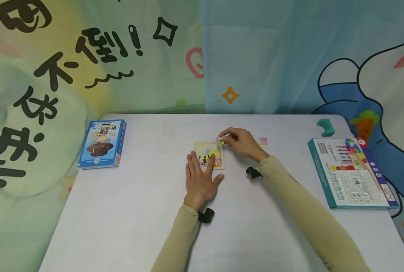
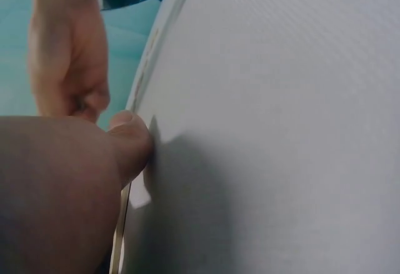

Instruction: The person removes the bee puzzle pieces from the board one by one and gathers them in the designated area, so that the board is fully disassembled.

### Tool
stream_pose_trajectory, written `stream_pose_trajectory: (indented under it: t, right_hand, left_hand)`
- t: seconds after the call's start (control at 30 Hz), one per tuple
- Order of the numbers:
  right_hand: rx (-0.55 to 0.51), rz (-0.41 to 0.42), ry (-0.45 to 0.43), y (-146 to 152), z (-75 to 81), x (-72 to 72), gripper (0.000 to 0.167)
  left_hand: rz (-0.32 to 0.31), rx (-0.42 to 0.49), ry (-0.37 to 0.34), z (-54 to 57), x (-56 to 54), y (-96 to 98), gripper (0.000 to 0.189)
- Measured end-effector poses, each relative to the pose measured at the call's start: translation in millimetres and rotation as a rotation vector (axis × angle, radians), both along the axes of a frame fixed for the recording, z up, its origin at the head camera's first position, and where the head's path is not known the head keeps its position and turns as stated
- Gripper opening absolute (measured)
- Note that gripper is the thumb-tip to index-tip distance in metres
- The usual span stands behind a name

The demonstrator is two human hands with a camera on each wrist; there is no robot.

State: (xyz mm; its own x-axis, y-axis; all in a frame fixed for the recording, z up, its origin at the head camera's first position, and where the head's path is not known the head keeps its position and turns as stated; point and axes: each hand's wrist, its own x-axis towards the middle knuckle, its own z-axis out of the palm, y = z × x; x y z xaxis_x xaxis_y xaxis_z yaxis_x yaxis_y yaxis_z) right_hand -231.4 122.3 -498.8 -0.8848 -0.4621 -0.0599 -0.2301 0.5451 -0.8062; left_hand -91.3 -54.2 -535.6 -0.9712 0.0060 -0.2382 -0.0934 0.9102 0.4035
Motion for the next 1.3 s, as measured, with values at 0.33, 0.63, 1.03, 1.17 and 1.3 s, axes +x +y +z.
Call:
stream_pose_trajectory:
  t: [0.33, 0.63, 1.03, 1.17, 1.3]
  right_hand:
    - [0.067, -0.028, -0.009, 40.2, -6.5, 9.3, 0.028]
    - [0.152, -0.002, 0.033, 50.3, -17.8, 21.1, 0.027]
    - [0.147, -0.043, 0.099, 52.0, -25.5, 32.7, 0.026]
    - [0.135, -0.054, 0.093, 56.3, -25.6, 33.9, 0.025]
    - [0.118, -0.063, 0.097, 60.7, -25.7, 33.6, 0.025]
  left_hand:
    - [-0.025, -0.008, 0.016, -4.6, 2.6, -4.7, 0.073]
    - [-0.021, -0.009, 0.018, -2.3, 1.6, -8.7, 0.073]
    - [-0.035, 0.016, 0.04, 5.6, 5.2, -8.3, 0.073]
    - [-0.057, 0.009, 0.047, 5.5, 5.7, -8.8, 0.073]
    - [-0.08, 0.011, 0.045, 7.0, 5.0, -9.3, 0.074]
